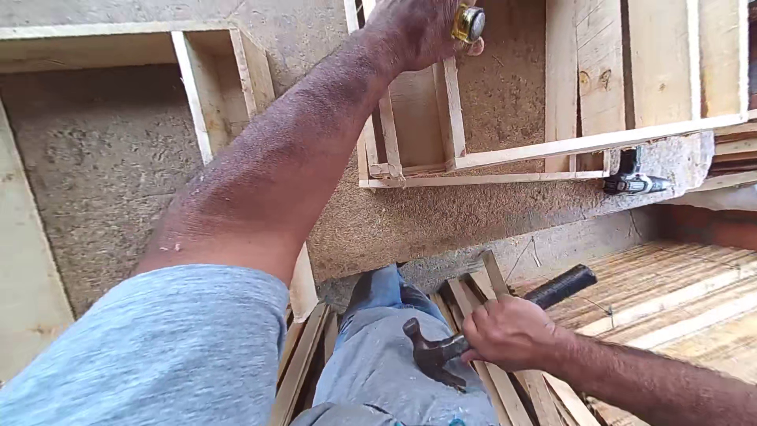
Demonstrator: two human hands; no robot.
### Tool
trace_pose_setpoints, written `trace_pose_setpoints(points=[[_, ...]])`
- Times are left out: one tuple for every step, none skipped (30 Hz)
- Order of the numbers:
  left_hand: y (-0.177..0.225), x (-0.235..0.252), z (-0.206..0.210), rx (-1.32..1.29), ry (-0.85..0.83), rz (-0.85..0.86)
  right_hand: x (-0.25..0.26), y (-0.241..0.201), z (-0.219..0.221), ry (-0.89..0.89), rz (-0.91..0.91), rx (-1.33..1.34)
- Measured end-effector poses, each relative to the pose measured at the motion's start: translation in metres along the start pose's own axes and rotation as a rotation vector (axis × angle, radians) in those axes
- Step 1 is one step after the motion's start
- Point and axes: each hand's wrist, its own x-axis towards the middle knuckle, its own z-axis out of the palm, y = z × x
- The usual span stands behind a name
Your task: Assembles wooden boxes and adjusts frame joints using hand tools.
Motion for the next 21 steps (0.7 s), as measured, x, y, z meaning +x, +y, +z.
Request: trace_pose_setpoints(points=[[-0.001, 0.002, 0.0, 0.004, -0.015, -0.005, -0.012, -0.004, 0.009, -0.056, 0.085, 0.051], [-0.001, 0.002, 0.0, -0.01, -0.024, -0.009, -0.023, -0.004, 0.017, -0.089, 0.204, 0.074], [0.0, 0.001, -0.001, -0.026, -0.025, 0.001, -0.032, -0.003, 0.023, -0.122, 0.342, 0.092], [0.0, 0.002, -0.002, -0.029, -0.013, 0.024, -0.038, 0.0, 0.029, -0.159, 0.478, 0.12], [0.0, 0.001, -0.003, -0.027, 0.003, 0.038, -0.041, 0.003, 0.033, -0.214, 0.597, 0.157], [0.0, -0.001, -0.002, -0.032, 0.014, 0.051, -0.041, 0.004, 0.033, -0.321, 0.71, 0.25], [-0.001, -0.002, -0.002, -0.029, 0.025, 0.069, -0.04, 0.003, 0.034, -0.397, 0.805, 0.358], [-0.002, -0.002, -0.002, -0.018, 0.044, 0.096, -0.039, 0.002, 0.037, -0.407, 0.88, 0.45], [-0.003, -0.001, -0.002, -0.016, 0.071, 0.119, -0.037, -0.002, 0.042, -0.391, 0.943, 0.529], [-0.004, -0.002, -0.001, -0.023, 0.1, 0.135, -0.034, -0.009, 0.048, -0.36, 0.994, 0.59], [-0.006, -0.002, 0.0, -0.027, 0.134, 0.141, -0.03, -0.015, 0.053, -0.326, 1.035, 0.638], [-0.008, -0.001, -0.001, -0.036, 0.17, 0.139, -0.024, -0.021, 0.058, -0.294, 1.072, 0.678], [-0.01, -0.001, 0.001, -0.052, 0.202, 0.13, -0.019, -0.028, 0.062, -0.264, 1.107, 0.721], [-0.011, -0.002, 0.002, -0.07, 0.233, 0.118, -0.015, -0.035, 0.066, -0.231, 1.131, 0.754], [-0.011, -0.005, 0.003, -0.092, 0.271, 0.111, -0.011, -0.042, 0.07, -0.207, 1.149, 0.781], [-0.01, -0.009, 0.003, -0.133, 0.344, 0.121, -0.007, -0.048, 0.074, -0.197, 1.162, 0.806], [-0.007, -0.015, 0.003, -0.198, 0.486, 0.157, -0.005, -0.053, 0.078, -0.185, 1.168, 0.823], [-0.002, -0.022, -0.001, -0.274, 0.654, 0.2, -0.004, -0.056, 0.083, -0.163, 1.172, 0.828], [0.004, -0.033, -0.009, -0.317, 0.808, 0.239, -0.006, -0.057, 0.088, -0.143, 1.174, 0.827], [0.012, -0.049, -0.021, -0.323, 0.926, 0.245, -0.009, -0.055, 0.094, -0.127, 1.174, 0.82], [0.023, -0.072, -0.034, -0.288, 1.0, 0.162, -0.014, -0.055, 0.098, -0.128, 1.179, 0.819]])
